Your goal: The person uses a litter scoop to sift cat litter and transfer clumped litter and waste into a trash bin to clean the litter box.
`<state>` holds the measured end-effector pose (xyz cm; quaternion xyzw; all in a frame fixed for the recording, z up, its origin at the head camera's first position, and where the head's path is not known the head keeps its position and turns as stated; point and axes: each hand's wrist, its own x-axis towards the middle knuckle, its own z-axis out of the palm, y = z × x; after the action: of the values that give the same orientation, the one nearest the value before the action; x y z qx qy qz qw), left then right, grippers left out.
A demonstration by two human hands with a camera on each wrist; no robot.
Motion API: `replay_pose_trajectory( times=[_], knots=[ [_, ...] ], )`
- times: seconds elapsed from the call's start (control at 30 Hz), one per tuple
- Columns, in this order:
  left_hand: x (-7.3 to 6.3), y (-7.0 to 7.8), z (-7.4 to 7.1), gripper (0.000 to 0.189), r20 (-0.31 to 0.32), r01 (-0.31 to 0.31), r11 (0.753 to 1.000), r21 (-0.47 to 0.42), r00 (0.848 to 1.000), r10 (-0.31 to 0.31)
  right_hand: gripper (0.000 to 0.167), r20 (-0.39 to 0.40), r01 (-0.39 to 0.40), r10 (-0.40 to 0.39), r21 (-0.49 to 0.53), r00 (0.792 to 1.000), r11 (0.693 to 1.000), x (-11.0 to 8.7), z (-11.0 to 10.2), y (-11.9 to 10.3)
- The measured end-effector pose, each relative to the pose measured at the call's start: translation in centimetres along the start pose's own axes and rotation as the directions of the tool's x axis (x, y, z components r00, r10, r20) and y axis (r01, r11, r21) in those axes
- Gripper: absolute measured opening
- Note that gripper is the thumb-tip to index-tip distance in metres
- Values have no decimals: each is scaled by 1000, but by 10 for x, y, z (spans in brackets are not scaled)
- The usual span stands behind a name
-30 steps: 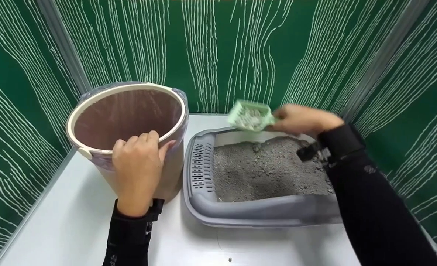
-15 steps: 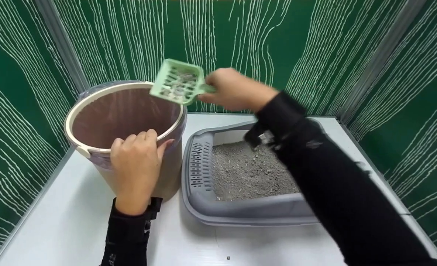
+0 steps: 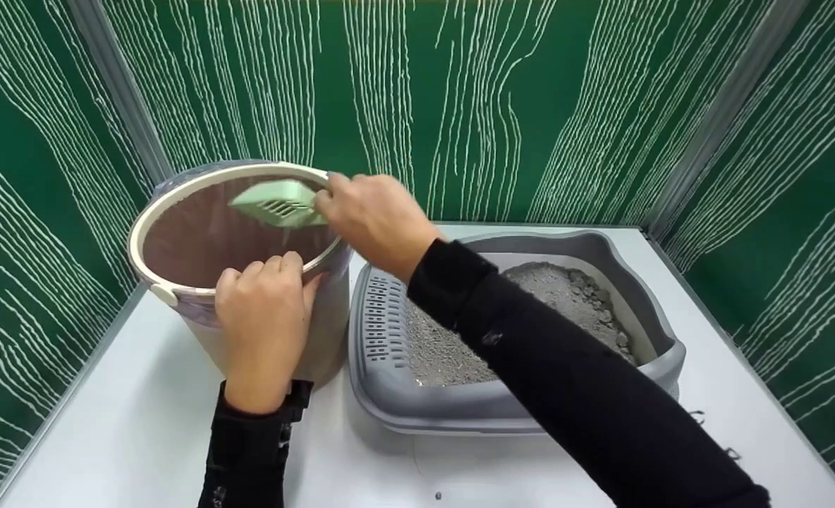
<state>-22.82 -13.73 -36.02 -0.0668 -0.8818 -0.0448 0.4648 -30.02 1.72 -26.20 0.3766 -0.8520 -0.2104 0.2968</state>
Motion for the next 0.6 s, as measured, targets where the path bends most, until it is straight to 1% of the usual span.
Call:
replay_pose_trajectory(
  times=[0.07, 0.1, 0.13, 0.17, 0.2, 0.23, 0.27, 0.3, 0.33, 0.4, 0.43, 0.5, 0.53, 0.6],
  knots=[
    [0, 1, 1, 34, -7, -4, 1000, -4, 1000, 4, 16, -19, 24, -26, -72, 999, 997, -1, 1, -4],
    [0, 1, 2, 34, -10, -6, 1000, -6, 1000, 6, 15, -30, 23, -25, -79, 999, 997, -1, 2, -4],
    [0, 1, 2, 34, -14, -8, 1000, -5, 1000, 8, 16, -32, 19, -21, -66, 999, 998, -2, 2, -4],
    [0, 1, 3, 35, -18, -8, 1000, -7, 1000, 8, 18, -26, 9, -10, -31, 1000, 999, -2, 2, -3],
    [-1, 2, 3, 36, -22, -8, 1000, -7, 1000, 7, 21, -12, -11, 11, 27, 1000, 1000, -4, 2, -2],
    [-1, 1, 3, 37, -25, -6, 1000, -6, 1000, 6, 24, -6, -39, 40, 107, 999, 993, -5, 1, 1],
    [-2, 1, 3, 39, -27, -4, 1000, -6, 1000, 4, 27, 7, -74, 74, 189, 997, 979, -8, 0, 5],
    [-2, 1, 3, 39, -26, -3, 1000, -7, 1000, 2, 28, 1, -105, 109, 275, 994, 956, -11, 0, 10],
    [-3, 1, 3, 40, -24, -1, 1000, -7, 1000, 1, 30, -1, -137, 147, 357, 989, 924, -15, -1, 16],
    [-3, 0, 3, 42, -13, 1, 1000, -9, 1000, -1, 31, 29, -210, 225, 494, 974, 844, -28, -6, 32],
    [-3, 0, 3, 42, -8, 4, 1000, -10, 1000, -5, 32, 60, -246, 254, 535, 965, 808, -36, -8, 41],
    [-2, -1, 2, 42, 1, 10, 1000, -9, 1000, -10, 36, 171, -329, 283, 562, 944, 759, -56, -14, 62],
    [-2, -1, 1, 43, 4, 12, 1000, -6, 1000, -12, 36, 249, -378, 286, 550, 925, 744, -67, -16, 73],
    [-1, 0, 0, 43, 8, 15, 1000, -5, 1000, -15, 33, 400, -456, 267, 513, 877, 727, -91, -20, 94]
  ],
)
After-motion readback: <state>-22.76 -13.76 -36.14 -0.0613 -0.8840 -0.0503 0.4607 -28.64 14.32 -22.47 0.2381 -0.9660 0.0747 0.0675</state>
